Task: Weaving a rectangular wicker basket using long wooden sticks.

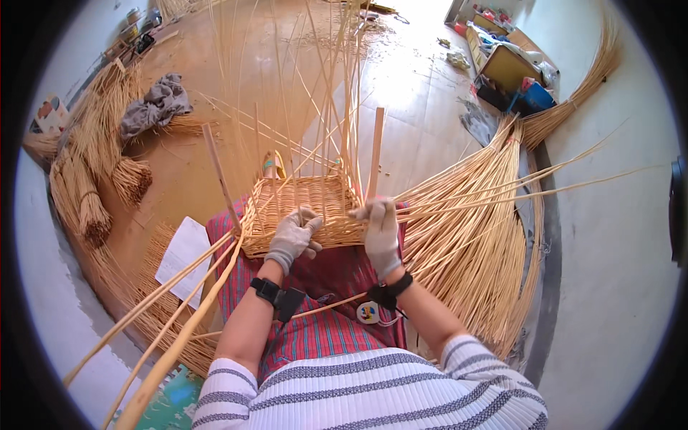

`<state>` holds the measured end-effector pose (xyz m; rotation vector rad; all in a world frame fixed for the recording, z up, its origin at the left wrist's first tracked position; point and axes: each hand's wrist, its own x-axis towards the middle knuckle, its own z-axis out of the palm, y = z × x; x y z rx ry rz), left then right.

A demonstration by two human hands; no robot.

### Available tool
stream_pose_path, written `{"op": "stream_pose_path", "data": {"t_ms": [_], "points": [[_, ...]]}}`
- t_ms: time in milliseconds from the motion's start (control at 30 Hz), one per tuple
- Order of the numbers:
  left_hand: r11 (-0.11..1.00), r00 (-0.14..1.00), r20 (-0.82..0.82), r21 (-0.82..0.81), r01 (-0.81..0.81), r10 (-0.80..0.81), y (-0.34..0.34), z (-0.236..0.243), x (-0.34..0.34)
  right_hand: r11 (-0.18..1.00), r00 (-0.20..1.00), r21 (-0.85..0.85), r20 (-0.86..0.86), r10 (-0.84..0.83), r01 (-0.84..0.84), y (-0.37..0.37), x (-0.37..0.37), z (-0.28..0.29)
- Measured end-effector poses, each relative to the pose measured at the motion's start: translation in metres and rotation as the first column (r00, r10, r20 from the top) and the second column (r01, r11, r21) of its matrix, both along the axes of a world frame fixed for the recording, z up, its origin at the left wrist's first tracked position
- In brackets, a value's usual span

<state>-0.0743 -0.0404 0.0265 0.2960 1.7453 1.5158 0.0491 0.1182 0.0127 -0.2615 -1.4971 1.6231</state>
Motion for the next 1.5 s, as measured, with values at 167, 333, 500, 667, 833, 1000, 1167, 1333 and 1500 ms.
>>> {"op": "stream_pose_path", "data": {"t_ms": [167,333,500,667,833,1000,1167,1333,1500], "points": [[0.965,0.707,-0.707,-0.193,-0.176,-0.012,0.021,0.015,-0.018,0.924,0.951,0.375,0.251,-0.179,0.075,-0.019,0.016,0.025],[0.887,0.750,-0.653,-0.402,-0.225,-0.106,0.028,0.005,-0.008,0.994,0.976,0.094,0.206,-0.073,0.055,-0.039,0.025,0.027],[0.935,0.627,-0.693,0.266,-0.236,0.355,0.030,0.034,0.010,0.929,0.958,-0.246,0.148,-0.246,0.276,0.056,0.067,0.045],[0.993,0.991,-0.068,-0.052,0.109,-0.113,0.069,0.015,0.035,0.971,0.966,-0.185,0.236,-0.106,0.152,0.067,0.048,0.064],[0.982,0.977,-0.207,-0.190,0.008,-0.048,0.078,0.022,0.050,0.482,0.844,0.875,0.221,-0.490,0.051,0.061,-0.054,0.134],[0.989,0.991,-0.131,-0.149,-0.006,-0.014,0.082,0.020,0.047,0.904,0.903,0.262,0.362,0.233,-0.338,0.123,-0.048,0.100],[0.998,0.931,-0.362,-0.015,-0.057,0.048,0.063,0.033,0.055,0.662,0.386,0.666,0.743,-0.547,-0.343,0.111,0.019,0.075],[0.826,0.003,-0.834,-0.547,-0.133,-0.552,0.007,0.054,0.047,0.352,0.547,0.723,0.685,-0.481,-0.595,0.051,0.018,0.098],[0.619,-0.008,-0.645,-0.730,-0.289,-0.764,0.031,-0.008,0.022,0.421,0.254,0.631,0.705,-0.663,-0.652,0.022,-0.014,0.083]]}}
